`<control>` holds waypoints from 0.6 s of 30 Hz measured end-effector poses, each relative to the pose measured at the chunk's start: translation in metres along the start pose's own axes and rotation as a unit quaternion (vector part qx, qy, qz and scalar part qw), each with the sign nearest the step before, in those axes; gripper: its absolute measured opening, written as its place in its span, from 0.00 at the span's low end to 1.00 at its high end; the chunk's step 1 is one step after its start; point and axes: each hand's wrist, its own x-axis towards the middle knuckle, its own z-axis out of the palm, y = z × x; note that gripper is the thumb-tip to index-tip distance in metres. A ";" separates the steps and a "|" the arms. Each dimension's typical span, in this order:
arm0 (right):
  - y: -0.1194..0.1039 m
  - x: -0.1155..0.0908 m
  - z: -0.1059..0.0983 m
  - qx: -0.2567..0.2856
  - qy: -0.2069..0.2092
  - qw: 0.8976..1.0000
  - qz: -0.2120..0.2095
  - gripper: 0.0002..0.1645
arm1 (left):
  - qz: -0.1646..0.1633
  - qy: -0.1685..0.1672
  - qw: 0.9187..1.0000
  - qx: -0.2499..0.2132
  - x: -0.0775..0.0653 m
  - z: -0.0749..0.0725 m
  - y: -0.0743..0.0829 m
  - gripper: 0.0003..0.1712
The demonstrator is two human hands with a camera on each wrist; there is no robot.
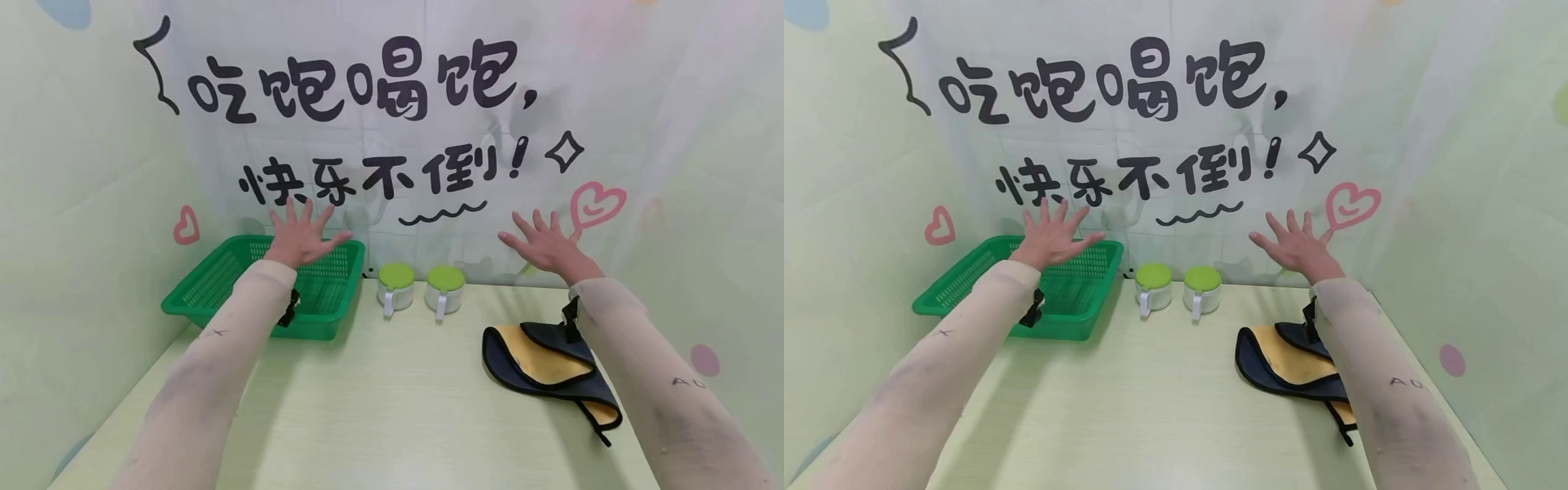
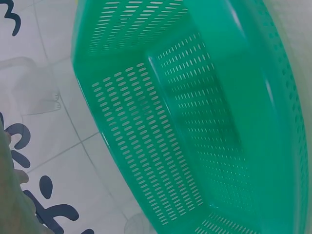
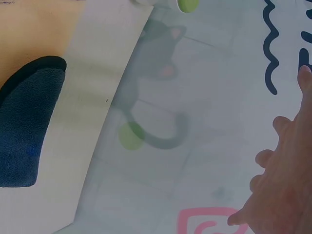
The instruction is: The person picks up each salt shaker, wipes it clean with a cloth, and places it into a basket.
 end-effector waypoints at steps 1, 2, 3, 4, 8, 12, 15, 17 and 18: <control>-0.001 0.000 0.000 -0.001 0.000 1.000 -0.001 0.53 | -0.001 -0.002 1.000 0.000 0.000 0.000 0.000 0.54; -0.001 0.001 0.000 -0.001 0.000 1.000 -0.001 0.53 | -0.001 -0.002 1.000 0.001 0.000 -0.001 -0.001 0.54; -0.002 0.001 0.001 -0.001 0.000 1.000 -0.003 0.53 | -0.002 -0.002 1.000 0.000 -0.001 -0.001 -0.002 0.54; -0.002 0.002 0.000 -0.003 0.002 1.000 -0.004 0.53 | -0.002 -0.002 1.000 0.000 0.000 -0.001 -0.001 0.54; -0.002 0.003 0.001 -0.013 0.003 1.000 -0.011 0.53 | -0.002 -0.002 1.000 0.005 0.000 -0.002 0.000 0.54; -0.008 0.003 0.002 -0.018 0.002 1.000 -0.023 0.52 | -0.006 -0.003 1.000 0.014 -0.002 -0.002 0.000 0.53; -0.014 0.002 0.002 -0.016 0.002 0.999 -0.033 0.50 | -0.009 -0.002 1.000 0.011 -0.003 -0.001 0.002 0.52; -0.018 0.001 0.002 -0.014 -0.001 0.999 -0.039 0.49 | -0.009 0.000 1.000 0.007 -0.003 -0.001 0.005 0.51; -0.019 0.000 0.002 -0.015 -0.003 0.999 -0.041 0.48 | -0.007 0.005 1.000 0.001 -0.003 -0.001 0.007 0.51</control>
